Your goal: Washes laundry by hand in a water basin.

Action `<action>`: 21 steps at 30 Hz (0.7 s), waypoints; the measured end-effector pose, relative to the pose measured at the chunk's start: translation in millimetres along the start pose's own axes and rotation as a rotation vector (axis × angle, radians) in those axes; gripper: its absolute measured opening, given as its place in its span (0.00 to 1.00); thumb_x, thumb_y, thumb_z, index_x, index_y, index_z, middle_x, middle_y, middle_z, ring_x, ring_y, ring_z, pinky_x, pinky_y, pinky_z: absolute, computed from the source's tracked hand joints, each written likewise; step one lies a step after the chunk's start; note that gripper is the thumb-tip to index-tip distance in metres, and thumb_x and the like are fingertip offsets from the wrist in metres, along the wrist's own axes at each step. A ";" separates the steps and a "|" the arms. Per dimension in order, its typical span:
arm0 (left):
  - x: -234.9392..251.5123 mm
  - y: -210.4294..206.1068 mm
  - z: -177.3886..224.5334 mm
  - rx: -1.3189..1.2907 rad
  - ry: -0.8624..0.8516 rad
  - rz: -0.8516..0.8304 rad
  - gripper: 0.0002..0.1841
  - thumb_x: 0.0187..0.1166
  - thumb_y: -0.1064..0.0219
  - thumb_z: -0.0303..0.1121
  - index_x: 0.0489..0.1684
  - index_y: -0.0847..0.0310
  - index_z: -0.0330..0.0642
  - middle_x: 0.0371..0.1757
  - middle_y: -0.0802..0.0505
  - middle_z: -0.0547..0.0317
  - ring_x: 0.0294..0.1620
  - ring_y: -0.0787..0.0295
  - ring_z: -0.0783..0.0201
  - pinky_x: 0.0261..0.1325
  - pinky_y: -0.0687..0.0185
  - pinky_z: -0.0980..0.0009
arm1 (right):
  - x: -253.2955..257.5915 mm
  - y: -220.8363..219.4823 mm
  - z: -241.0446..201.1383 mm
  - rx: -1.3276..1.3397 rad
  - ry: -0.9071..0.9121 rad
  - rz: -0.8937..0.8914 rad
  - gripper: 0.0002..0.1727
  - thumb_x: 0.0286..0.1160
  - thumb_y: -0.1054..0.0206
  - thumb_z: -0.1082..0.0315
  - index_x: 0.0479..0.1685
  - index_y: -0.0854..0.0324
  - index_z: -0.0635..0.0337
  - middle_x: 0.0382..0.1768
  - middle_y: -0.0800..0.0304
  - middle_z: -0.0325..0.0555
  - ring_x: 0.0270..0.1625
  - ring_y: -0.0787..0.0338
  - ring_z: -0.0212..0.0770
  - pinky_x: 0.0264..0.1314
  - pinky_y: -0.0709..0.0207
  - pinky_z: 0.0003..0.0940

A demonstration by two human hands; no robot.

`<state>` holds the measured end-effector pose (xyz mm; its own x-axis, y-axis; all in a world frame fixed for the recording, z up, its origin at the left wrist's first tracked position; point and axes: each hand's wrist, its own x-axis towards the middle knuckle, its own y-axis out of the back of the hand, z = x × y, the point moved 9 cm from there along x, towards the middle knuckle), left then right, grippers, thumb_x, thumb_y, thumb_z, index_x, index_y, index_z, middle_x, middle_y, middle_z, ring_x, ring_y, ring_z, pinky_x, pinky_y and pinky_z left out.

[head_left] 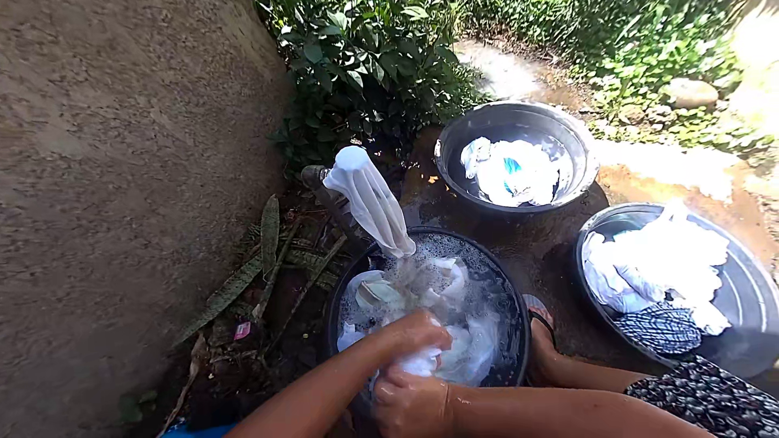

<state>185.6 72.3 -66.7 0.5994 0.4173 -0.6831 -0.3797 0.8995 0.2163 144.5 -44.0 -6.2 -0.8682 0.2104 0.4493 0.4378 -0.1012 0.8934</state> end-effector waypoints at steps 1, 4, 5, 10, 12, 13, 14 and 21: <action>4.5 -2.0 -4.7 0.036 0.038 0.022 0.17 0.84 0.40 0.40 0.29 0.16 0.37 0.25 0.12 0.60 0.28 0.17 0.68 0.39 0.21 0.65 | -2.2 -12.4 -1.9 -0.011 0.000 -0.049 0.13 0.74 0.38 0.76 0.33 0.07 0.54 0.41 0.06 0.41 0.56 0.10 0.45 0.59 0.20 0.42; 18.6 -10.7 -21.5 0.116 0.128 0.071 0.16 0.83 0.38 0.37 0.29 0.18 0.33 0.30 0.14 0.51 0.33 0.18 0.58 0.43 0.23 0.55 | -11.0 -48.5 -9.2 0.070 0.005 -0.240 0.11 0.72 0.36 0.79 0.37 0.07 0.61 0.47 0.05 0.50 0.63 0.10 0.52 0.64 0.18 0.47; 22.9 -15.2 -27.6 0.154 0.146 0.077 0.17 0.84 0.39 0.38 0.30 0.18 0.32 0.31 0.14 0.48 0.35 0.17 0.55 0.44 0.23 0.52 | -14.4 -59.8 -12.8 0.108 -0.002 -0.299 0.11 0.73 0.36 0.80 0.39 0.07 0.64 0.49 0.05 0.54 0.65 0.11 0.54 0.66 0.18 0.48; 40.8 -31.6 -67.5 0.067 0.194 0.128 0.18 0.85 0.40 0.38 0.30 0.17 0.32 0.31 0.13 0.49 0.35 0.16 0.57 0.46 0.22 0.54 | -26.4 -87.1 -25.0 0.152 -0.022 -0.316 0.10 0.72 0.37 0.80 0.36 0.07 0.66 0.45 0.05 0.53 0.61 0.09 0.53 0.61 0.16 0.47; 38.8 -20.1 -82.0 -0.234 0.177 0.217 0.17 0.87 0.41 0.39 0.28 0.18 0.37 0.26 0.16 0.60 0.28 0.20 0.67 0.40 0.23 0.65 | -30.2 -62.5 -4.0 0.258 -0.086 -0.150 0.07 0.71 0.32 0.76 0.36 0.07 0.59 0.44 0.05 0.47 0.60 0.09 0.52 0.65 0.18 0.49; 35.1 -12.7 -86.8 -0.444 0.169 0.268 0.19 0.91 0.45 0.40 0.29 0.19 0.40 0.24 0.18 0.64 0.26 0.22 0.71 0.37 0.24 0.70 | -37.5 -44.8 14.5 0.321 -0.159 -0.027 0.05 0.70 0.29 0.72 0.37 0.08 0.55 0.44 0.06 0.46 0.60 0.11 0.53 0.67 0.20 0.51; 32.7 -6.1 -92.7 -0.673 0.162 0.329 0.22 0.94 0.50 0.44 0.30 0.21 0.42 0.23 0.17 0.67 0.24 0.21 0.73 0.33 0.22 0.74 | -50.2 -30.0 38.2 0.372 -0.271 0.083 0.06 0.69 0.27 0.67 0.41 0.09 0.54 0.50 0.07 0.48 0.64 0.13 0.55 0.72 0.22 0.54; 75.0 36.6 -138.7 -0.876 0.044 0.745 0.34 0.97 0.71 0.51 0.83 0.32 0.36 0.77 0.19 0.37 0.75 0.20 0.47 0.74 0.24 0.50 | -221.2 -79.9 185.4 0.802 -1.602 0.059 0.31 0.85 0.39 0.47 0.72 0.23 0.66 0.63 0.14 0.65 0.68 0.14 0.57 0.73 0.25 0.57</action>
<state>119.0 118.5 -206.8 0.0017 0.7872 -0.6166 -0.9992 0.0252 0.0295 344.9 97.8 -177.8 -0.0131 0.9166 -0.3996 0.8753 0.2037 0.4387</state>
